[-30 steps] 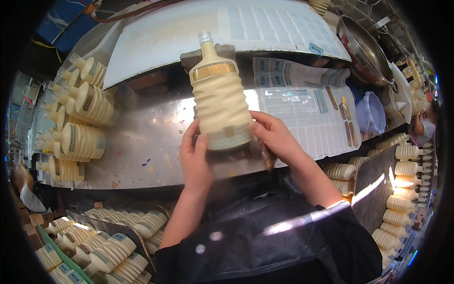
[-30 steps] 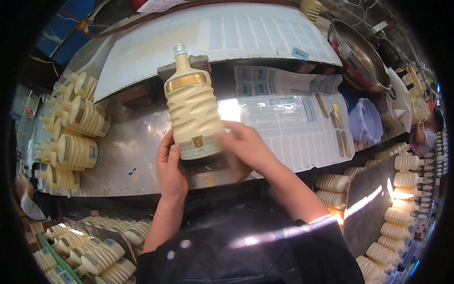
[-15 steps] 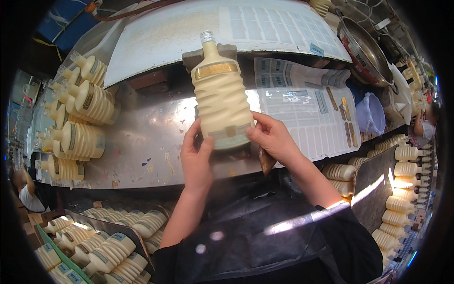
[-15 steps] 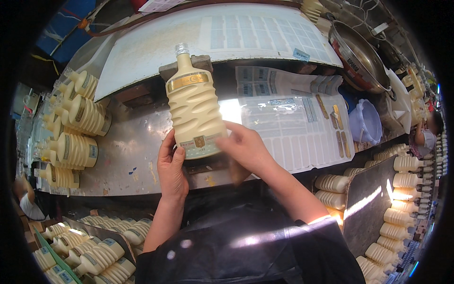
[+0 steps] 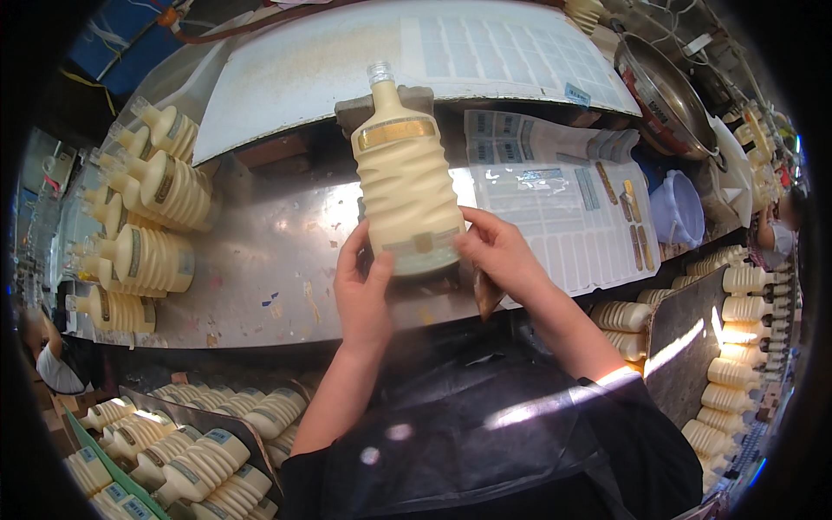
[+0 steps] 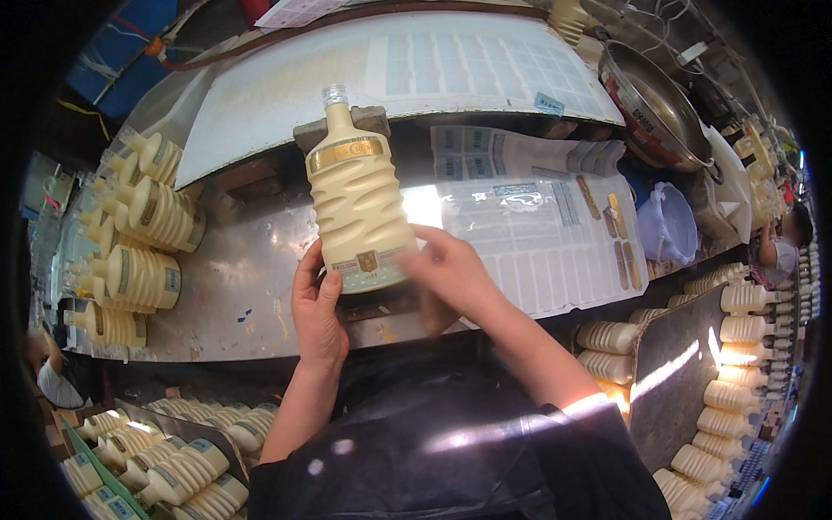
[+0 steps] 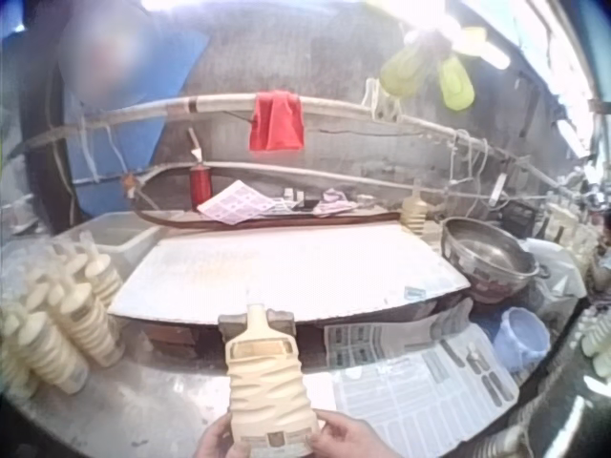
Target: The person repeatedly picks up cream-colored plastic bottles, applies rectangular labels to their sides, and places them on a nearby tray. The person handles each bottle one at a time, rotating it to align the label before setting it down.
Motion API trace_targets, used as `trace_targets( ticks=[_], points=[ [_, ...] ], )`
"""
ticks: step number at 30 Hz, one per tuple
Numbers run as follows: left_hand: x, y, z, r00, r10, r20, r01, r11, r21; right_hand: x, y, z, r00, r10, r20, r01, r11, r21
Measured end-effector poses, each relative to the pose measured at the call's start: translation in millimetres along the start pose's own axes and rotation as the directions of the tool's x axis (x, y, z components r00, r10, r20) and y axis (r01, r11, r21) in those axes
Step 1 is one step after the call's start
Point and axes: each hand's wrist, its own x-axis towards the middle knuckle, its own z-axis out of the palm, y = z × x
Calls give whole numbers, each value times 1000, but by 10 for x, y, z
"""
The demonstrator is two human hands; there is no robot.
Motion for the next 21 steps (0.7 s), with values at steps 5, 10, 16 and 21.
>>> trace_targets(
  ticks=[5, 10, 16, 21],
  points=[
    [7, 50, 16, 999, -32, 31, 30, 998, 61, 43, -237, -302, 998, 68, -9, -63, 960, 272],
    [16, 25, -20, 999, 15, 45, -21, 987, 156, -203, -620, 147, 874, -479, 87, 449, 723, -525],
    [-3, 2, -90, 1000, 17, 19, -21, 977, 212, -252, -509, 193, 554, -809, 195, 624, 249, -740],
    [29, -182, -126, 993, 111, 41, -117, 969, 217, -474, -351, 351, 518, -749, 414, 754, 171, -634]
  ],
)
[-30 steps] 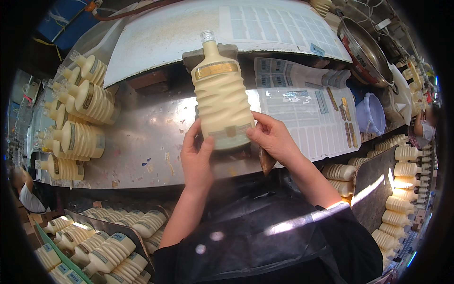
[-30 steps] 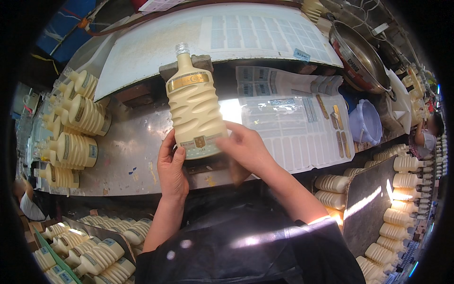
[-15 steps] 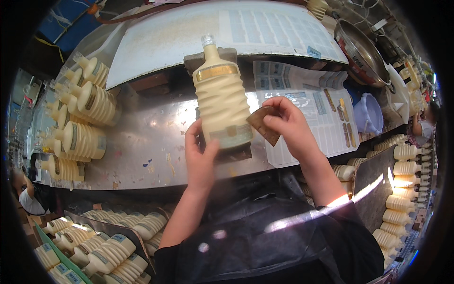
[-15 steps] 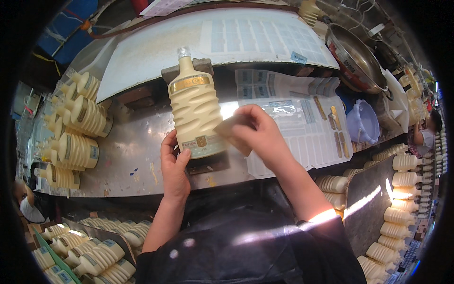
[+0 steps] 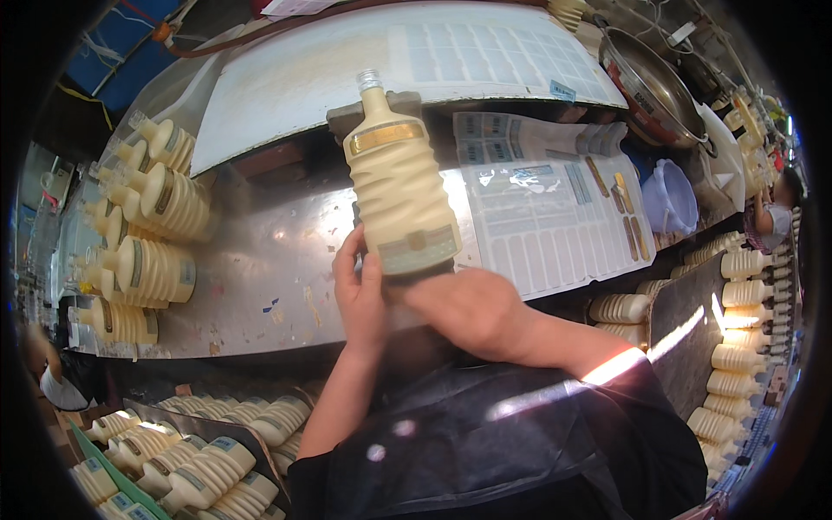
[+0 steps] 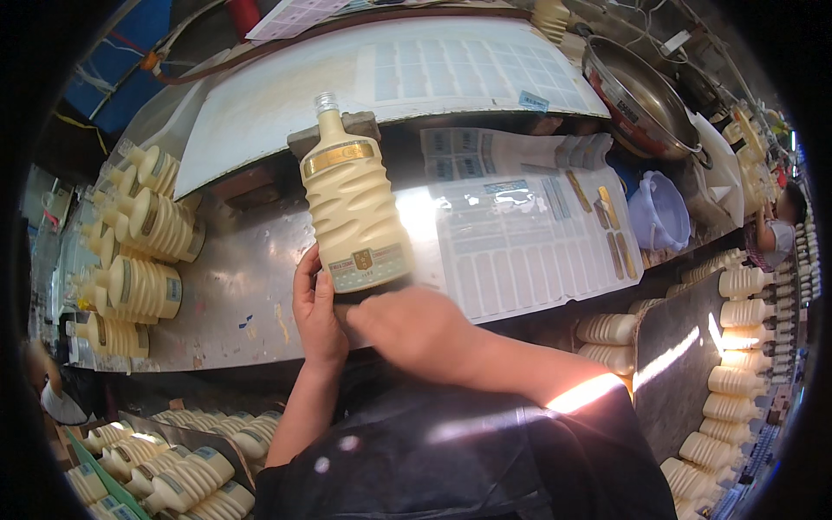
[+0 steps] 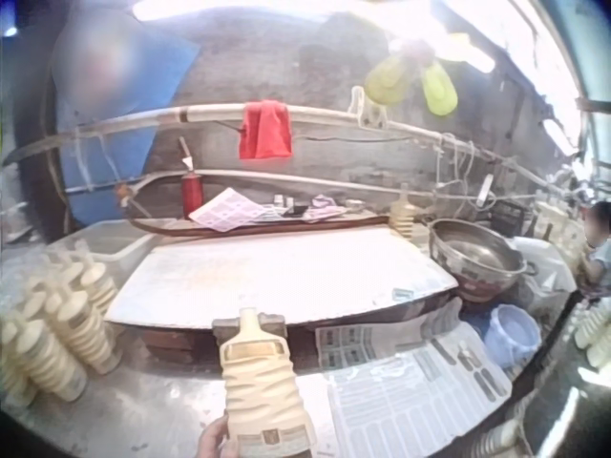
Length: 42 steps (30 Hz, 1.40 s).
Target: The person repeatedly picks up cream-colored plastic bottles, applies rectangular labels to their sides, and places them on a nearby tray. The person handles each bottle one at a time, rotating it to align the label before setting it down.
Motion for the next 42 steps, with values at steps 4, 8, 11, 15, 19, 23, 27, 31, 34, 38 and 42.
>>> trace_targets(
  ticks=[4, 8, 11, 15, 19, 23, 27, 31, 34, 38, 42],
  points=[
    [-26, -37, 41, 985, 168, -47, -150, 953, 262, 134, 179, -79, 692, 691, -211, -576, 704, 416],
    [15, 119, 249, 972, 229, -62, -152, 802, 577, 77, 81, 67, 786, 618, -35, -599, 774, 206],
    [11, 77, 256, 971, 224, -78, -143, 815, 561, -46, 183, 9, 628, 778, 2, -753, 608, 252],
    [28, 25, 292, 978, 181, -107, -136, 932, 335, -458, 518, 239, 465, 884, 43, -786, 390, 480],
    [36, -62, 154, 994, 89, -59, -77, 982, 175, -443, 567, 182, 445, 894, 60, -827, 384, 411],
    [43, 53, 124, 999, -26, -22, 25, 999, -47, -236, 299, 91, 526, 850, -19, -712, 453, 537],
    [14, 25, 2, 998, -11, 65, 2, 990, 140, -176, 356, 31, 569, 822, 32, -768, 517, 379],
    [25, -25, -87, 962, 253, 107, -271, 822, 501, 72, 214, -146, 617, 786, 38, -746, 569, 346],
    [-7, 219, 43, 935, 322, 148, -338, 683, 648, 171, 68, -52, 765, 640, 66, -637, 740, 216],
    [-10, 217, 78, 916, 383, 119, -363, 665, 653, 88, 195, -105, 670, 739, 60, -737, 654, 174],
    [11, 191, 104, 906, 405, 123, -386, 669, 635, -268, 435, 45, 515, 855, 60, -786, 443, 431]
  ],
)
